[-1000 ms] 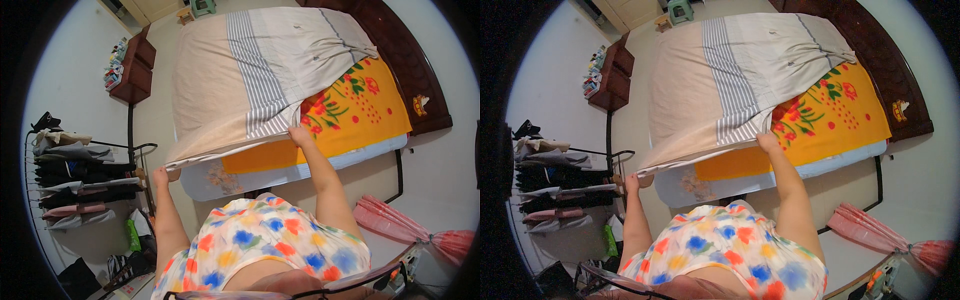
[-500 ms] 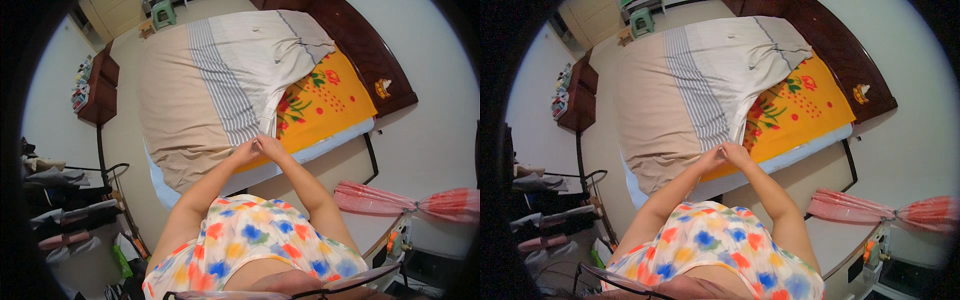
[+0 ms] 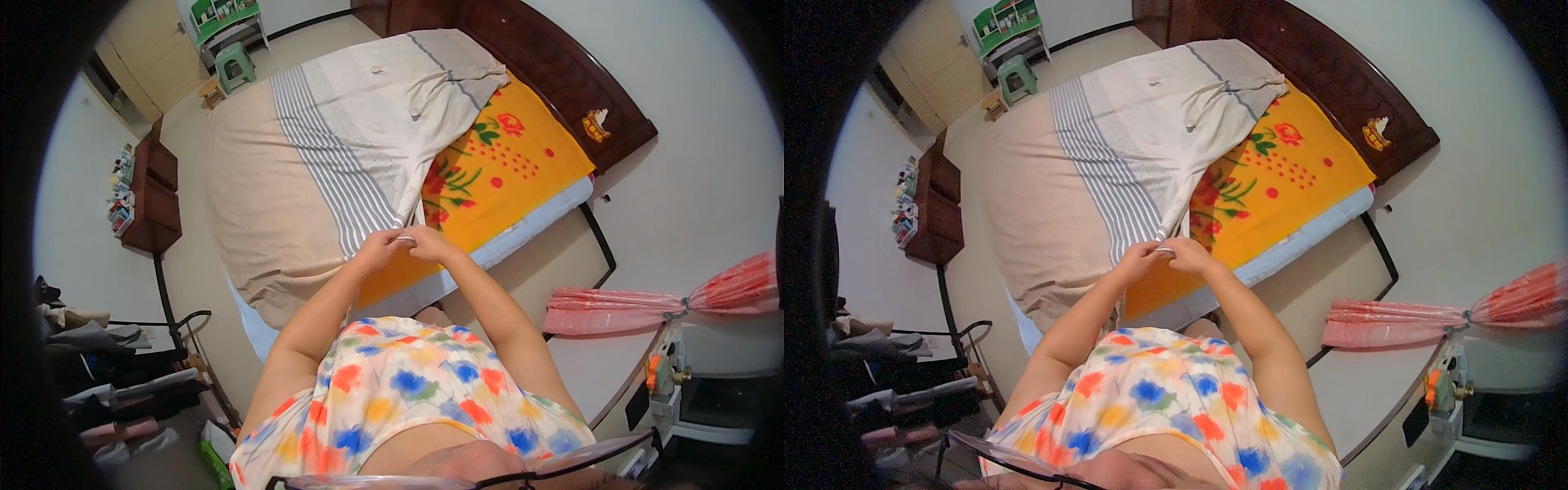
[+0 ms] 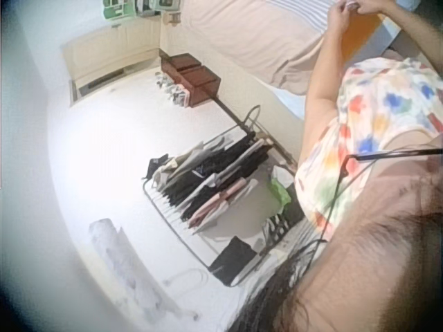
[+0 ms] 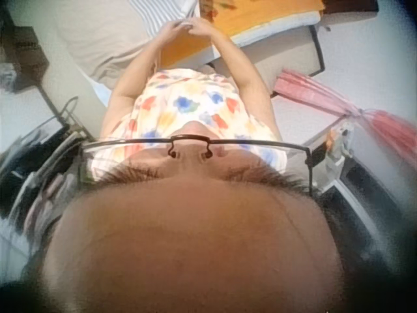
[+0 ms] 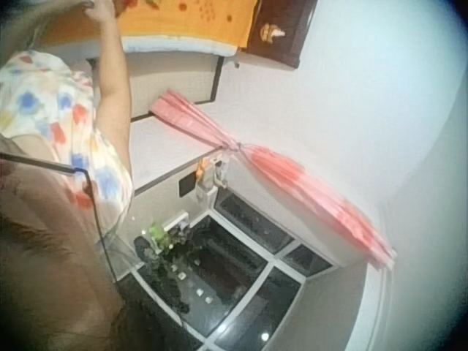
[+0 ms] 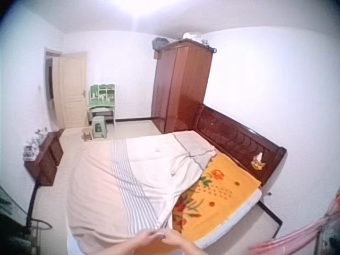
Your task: The person makes a bed by spreading a striped duvet cover and then a tan blanket over the mattress, pulling and smoothing the edges by hand.
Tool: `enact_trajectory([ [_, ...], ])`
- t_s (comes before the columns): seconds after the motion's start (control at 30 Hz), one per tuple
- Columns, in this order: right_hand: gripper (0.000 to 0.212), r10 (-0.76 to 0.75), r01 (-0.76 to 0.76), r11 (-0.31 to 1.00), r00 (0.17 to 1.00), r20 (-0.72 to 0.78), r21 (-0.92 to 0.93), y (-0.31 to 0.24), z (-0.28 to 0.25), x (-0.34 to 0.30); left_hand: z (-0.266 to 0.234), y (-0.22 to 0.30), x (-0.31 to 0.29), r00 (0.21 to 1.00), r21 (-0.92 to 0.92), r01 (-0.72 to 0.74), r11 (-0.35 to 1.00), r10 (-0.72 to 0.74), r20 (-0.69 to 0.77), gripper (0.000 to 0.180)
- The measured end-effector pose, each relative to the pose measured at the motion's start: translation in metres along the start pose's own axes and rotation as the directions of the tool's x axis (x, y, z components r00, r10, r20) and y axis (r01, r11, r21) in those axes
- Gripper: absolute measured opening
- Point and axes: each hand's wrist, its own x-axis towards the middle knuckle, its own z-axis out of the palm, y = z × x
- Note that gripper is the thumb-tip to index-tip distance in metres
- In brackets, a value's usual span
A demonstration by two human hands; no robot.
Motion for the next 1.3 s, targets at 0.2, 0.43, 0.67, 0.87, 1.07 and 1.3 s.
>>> enact_trajectory([
  [0.2,0.028,0.09,0.014,0.953,0.941,0.326,-0.304,0.039,-0.024,0.063,-0.016,-0.022,0.006,0.955,-0.353,0.022,0.935,-0.124,-0.269,0.018],
  [0.43,0.023,0.041,0.238,0.834,0.873,0.486,-0.498,0.153,-0.043,0.101,-0.006,0.012,-0.017,0.658,-0.471,-0.154,0.868,-0.266,-0.705,0.014],
  [0.67,0.026,0.263,0.108,0.74,0.862,0.434,-0.663,0.258,-0.062,0.107,0.004,0.014,-0.051,0.297,-0.443,-0.162,0.882,-0.384,-0.874,0.014],
  [0.87,0.029,0.473,-0.151,0.761,0.795,0.38,-0.631,0.312,-0.134,0.077,0.009,-0.035,-0.087,0.226,-0.451,0.086,0.888,-0.458,-0.86,0.021],
  [1.07,0.025,0.594,-0.327,0.584,0.797,0.115,-0.743,0.373,-0.218,0.002,0.049,-0.122,-0.032,0.423,-0.459,0.383,0.802,-0.594,-0.685,0.023],
  [1.3,0.022,0.658,-0.57,0.516,0.742,-0.13,-0.64,0.346,-0.291,-0.105,0.072,-0.149,0.055,0.696,-0.282,0.62,0.732,-0.679,-0.234,0.031],
])
